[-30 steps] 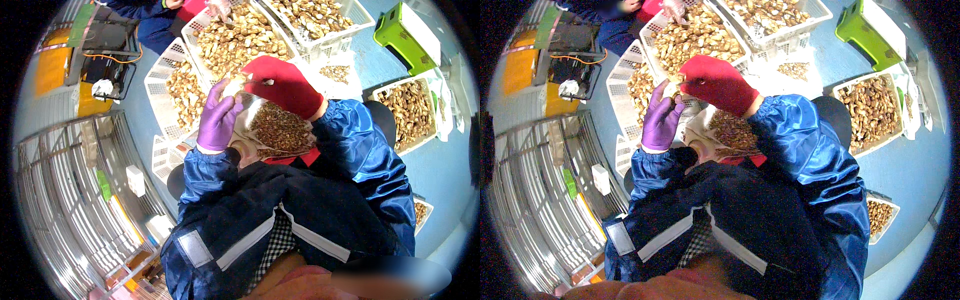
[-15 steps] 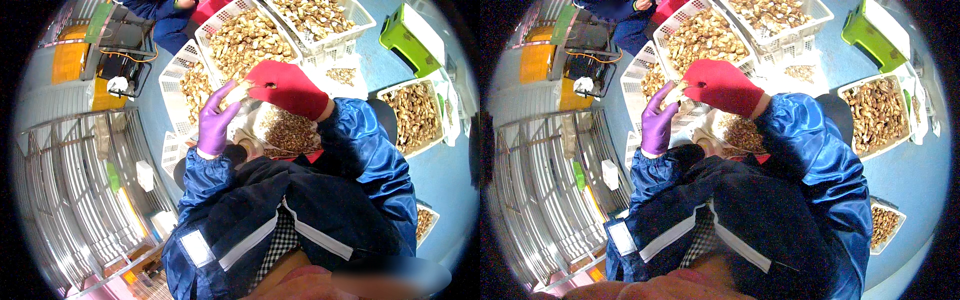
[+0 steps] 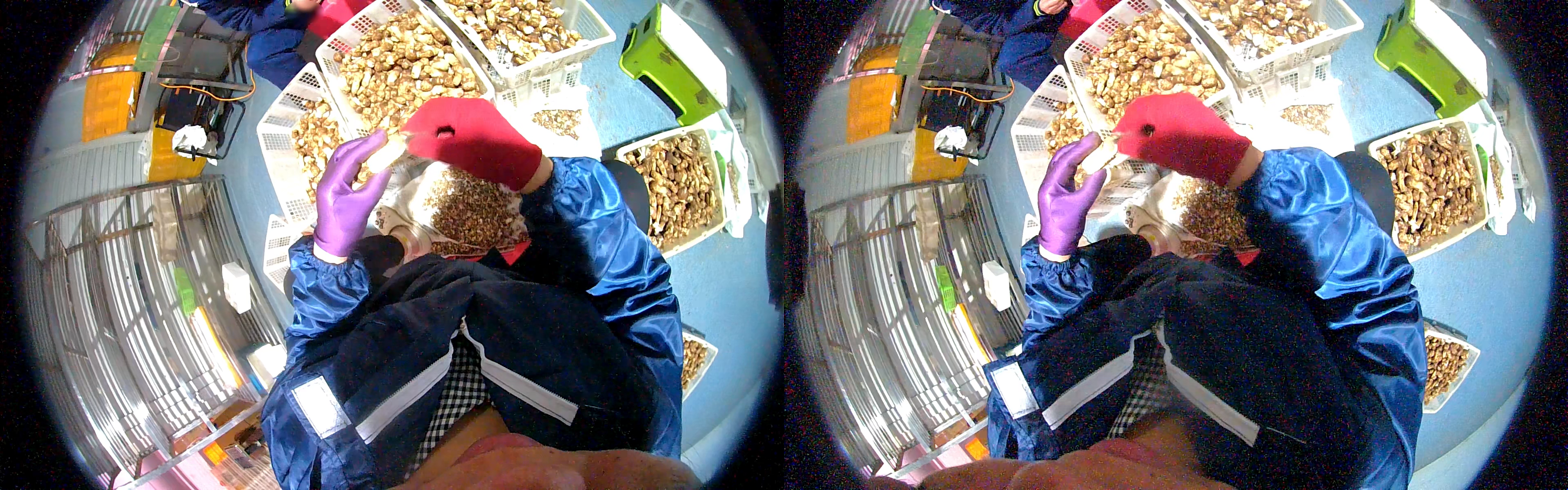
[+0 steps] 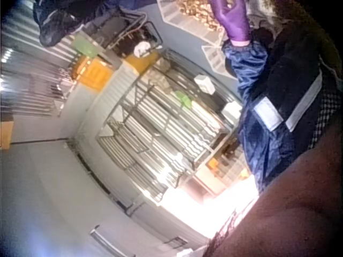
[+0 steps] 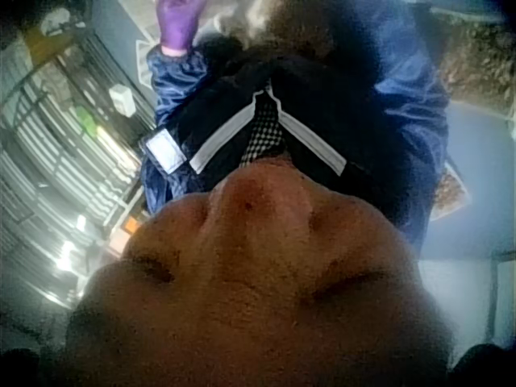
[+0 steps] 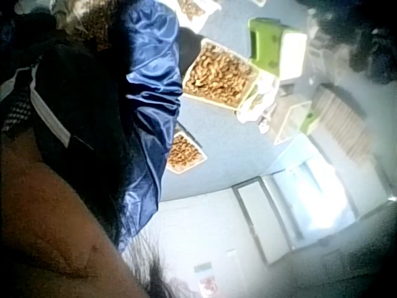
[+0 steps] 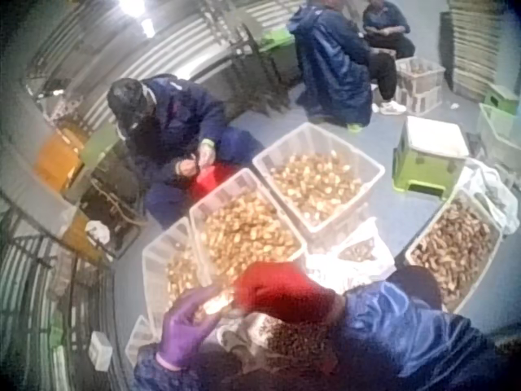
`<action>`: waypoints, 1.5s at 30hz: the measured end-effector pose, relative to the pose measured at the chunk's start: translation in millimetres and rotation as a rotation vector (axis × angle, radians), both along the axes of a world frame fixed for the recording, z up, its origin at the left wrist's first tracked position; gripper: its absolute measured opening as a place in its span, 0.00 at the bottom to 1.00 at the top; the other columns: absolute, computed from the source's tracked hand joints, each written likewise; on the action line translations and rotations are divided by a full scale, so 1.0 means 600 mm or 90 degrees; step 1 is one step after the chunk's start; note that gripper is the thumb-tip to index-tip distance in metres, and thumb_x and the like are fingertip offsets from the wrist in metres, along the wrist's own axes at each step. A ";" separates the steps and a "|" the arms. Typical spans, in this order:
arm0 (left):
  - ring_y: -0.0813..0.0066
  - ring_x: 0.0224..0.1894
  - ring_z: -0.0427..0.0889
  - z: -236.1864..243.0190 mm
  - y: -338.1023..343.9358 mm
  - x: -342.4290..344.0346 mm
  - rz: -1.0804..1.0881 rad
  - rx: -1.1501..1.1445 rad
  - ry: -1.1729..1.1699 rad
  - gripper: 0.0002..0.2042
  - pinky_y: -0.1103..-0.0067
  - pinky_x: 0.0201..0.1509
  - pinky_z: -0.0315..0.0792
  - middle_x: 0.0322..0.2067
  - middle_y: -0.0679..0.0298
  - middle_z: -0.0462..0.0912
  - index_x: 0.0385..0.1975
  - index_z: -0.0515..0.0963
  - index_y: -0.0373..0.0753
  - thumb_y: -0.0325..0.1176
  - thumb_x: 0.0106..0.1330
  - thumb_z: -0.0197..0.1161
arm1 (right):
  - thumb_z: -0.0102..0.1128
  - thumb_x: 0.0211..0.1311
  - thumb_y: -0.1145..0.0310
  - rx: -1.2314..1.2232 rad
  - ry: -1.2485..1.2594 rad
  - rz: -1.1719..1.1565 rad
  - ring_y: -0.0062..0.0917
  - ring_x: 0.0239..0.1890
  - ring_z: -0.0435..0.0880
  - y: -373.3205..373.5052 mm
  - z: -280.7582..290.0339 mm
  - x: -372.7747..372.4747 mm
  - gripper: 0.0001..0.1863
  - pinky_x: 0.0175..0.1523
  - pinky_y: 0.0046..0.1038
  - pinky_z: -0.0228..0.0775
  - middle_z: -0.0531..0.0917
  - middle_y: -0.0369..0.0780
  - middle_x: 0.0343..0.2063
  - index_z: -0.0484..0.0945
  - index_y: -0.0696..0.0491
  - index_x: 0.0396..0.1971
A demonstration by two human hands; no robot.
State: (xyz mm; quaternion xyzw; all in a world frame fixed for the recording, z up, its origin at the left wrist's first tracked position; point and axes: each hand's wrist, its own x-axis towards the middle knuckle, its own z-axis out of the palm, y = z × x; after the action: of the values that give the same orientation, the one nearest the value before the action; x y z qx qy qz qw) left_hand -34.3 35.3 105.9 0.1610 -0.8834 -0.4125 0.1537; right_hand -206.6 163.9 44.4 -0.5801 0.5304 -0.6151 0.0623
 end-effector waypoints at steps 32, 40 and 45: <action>0.59 0.45 0.77 0.031 -0.062 -0.004 -0.255 -0.372 -0.041 0.32 0.69 0.54 0.68 0.43 0.58 0.81 0.56 0.73 0.38 0.16 0.44 0.62 | 0.63 0.56 0.64 0.340 -0.282 0.265 0.25 0.29 0.82 -0.048 0.003 -0.014 0.13 0.40 0.25 0.74 0.82 0.39 0.25 0.80 0.60 0.30; 0.70 0.54 0.73 -0.023 -0.063 0.033 0.001 0.229 0.020 0.28 0.75 0.60 0.65 0.47 0.61 0.76 0.58 0.67 0.34 0.19 0.54 0.60 | 0.62 0.58 0.69 0.290 -0.616 0.365 0.24 0.30 0.82 -0.037 0.019 0.004 0.09 0.40 0.25 0.74 0.82 0.40 0.26 0.80 0.60 0.33; 0.72 0.45 0.76 -0.041 -0.053 0.034 0.096 0.565 -0.004 0.26 0.77 0.52 0.70 0.48 0.57 0.75 0.58 0.64 0.32 0.29 0.57 0.54 | 0.63 0.58 0.70 0.099 -0.266 0.178 0.22 0.30 0.81 -0.043 0.019 0.022 0.08 0.40 0.24 0.73 0.81 0.38 0.25 0.80 0.59 0.35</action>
State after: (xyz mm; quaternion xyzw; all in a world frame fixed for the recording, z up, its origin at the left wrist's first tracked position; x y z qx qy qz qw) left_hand -14.0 3.3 81.0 0.2769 -0.6073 -0.7384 0.0967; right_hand -193.5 137.9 55.6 -0.5017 0.4662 -0.6644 0.2992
